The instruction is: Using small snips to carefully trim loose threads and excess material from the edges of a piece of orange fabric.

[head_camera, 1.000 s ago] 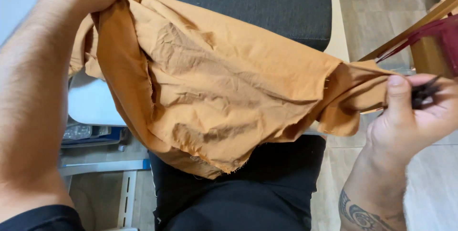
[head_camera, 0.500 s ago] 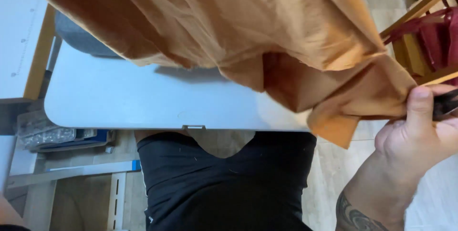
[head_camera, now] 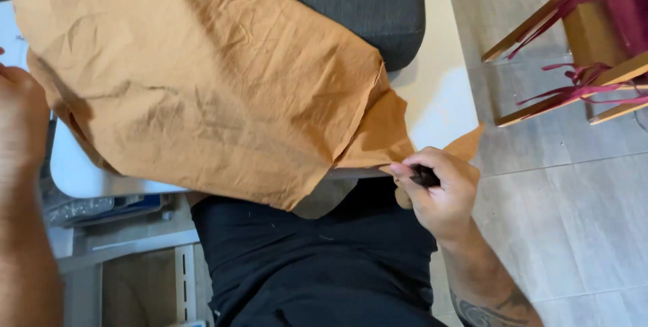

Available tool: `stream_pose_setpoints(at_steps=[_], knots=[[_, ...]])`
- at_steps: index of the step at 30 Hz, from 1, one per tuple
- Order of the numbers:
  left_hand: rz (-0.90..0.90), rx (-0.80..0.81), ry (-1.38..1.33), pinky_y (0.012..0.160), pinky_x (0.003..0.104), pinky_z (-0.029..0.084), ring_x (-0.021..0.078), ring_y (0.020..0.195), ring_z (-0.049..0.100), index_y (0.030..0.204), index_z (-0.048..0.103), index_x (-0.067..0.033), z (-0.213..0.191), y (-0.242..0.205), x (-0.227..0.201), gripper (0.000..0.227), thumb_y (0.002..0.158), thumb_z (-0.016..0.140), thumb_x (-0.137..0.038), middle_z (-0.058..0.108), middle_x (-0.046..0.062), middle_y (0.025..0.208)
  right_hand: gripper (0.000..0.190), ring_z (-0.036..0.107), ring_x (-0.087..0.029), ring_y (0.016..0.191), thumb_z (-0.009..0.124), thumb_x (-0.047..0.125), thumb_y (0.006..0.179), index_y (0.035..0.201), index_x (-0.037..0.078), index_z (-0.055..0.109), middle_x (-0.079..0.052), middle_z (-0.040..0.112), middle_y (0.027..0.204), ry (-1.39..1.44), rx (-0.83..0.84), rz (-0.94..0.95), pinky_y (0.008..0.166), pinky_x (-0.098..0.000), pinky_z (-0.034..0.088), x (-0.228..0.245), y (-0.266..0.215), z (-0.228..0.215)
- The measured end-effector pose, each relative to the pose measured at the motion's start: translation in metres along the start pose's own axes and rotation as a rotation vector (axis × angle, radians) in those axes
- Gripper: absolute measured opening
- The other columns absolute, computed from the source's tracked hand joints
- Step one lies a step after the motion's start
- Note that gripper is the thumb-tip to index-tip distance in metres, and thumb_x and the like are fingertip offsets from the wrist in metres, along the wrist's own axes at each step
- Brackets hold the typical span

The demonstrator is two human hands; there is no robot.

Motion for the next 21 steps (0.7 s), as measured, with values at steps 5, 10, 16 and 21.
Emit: stream_pose_setpoints(at_steps=[5, 10, 16, 21], knots=[[0.444, -0.244, -0.268, 0.079, 0.046, 0.042, 0.0319, 0.08, 0.055, 0.099, 0.063, 0.0024, -0.113, -0.061, -0.284, 0.009, 0.103, 0.071, 0.002, 0.063, 0.014, 0.092, 0.021, 0.052, -0.017, 0.056, 0.078, 0.007, 0.091, 0.083, -0.001, 0.061, -0.009, 0.062, 0.07, -0.131, -0.058, -0.139, 0.055, -0.0284, 0.044, 0.008, -0.012, 0.01], [0.754, -0.078, -0.235, 0.067, 0.038, 0.038, 0.0262, 0.071, 0.054, 0.087, 0.06, -0.0096, -0.1, -0.114, -0.426, 0.037, 0.098, 0.068, -0.044, 0.052, 0.007, 0.08, 0.018, 0.058, -0.019, 0.053, 0.084, 0.006, 0.088, 0.086, -0.002, 0.067, -0.009, 0.065, 0.069, -0.117, -0.094, -0.174, 0.053, -0.028, 0.051, 0.01, -0.022, 0.01], [0.801, -0.022, -0.218, 0.063, 0.034, 0.043, 0.0236, 0.062, 0.061, 0.074, 0.059, -0.0152, -0.058, -0.117, -0.435, 0.009, 0.083, 0.062, -0.012, 0.054, 0.003, 0.067, 0.017, 0.059, -0.024, 0.053, 0.087, 0.01, 0.085, 0.088, 0.0, 0.073, -0.008, 0.063, 0.067, -0.223, -0.081, -0.181, 0.052, -0.0346, 0.053, 0.006, -0.024, 0.007], [0.753, 0.264, -0.374, 0.058, 0.035, 0.05, 0.0245, 0.058, 0.067, 0.073, 0.061, -0.0157, -0.054, -0.126, -0.453, 0.012, 0.086, 0.059, -0.018, 0.063, 0.002, 0.066, 0.017, 0.059, -0.03, 0.058, 0.087, 0.007, 0.093, 0.087, 0.001, 0.072, -0.01, 0.062, 0.072, -0.435, -0.143, -0.32, 0.058, -0.0404, 0.054, -0.002, -0.011, -0.01]])
Point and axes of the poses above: each hand's wrist, its own y-axis towards the middle knuckle, its own z-axis out of the palm, x = y × z, the point moved 8 cm from there along y, towards the middle knuckle
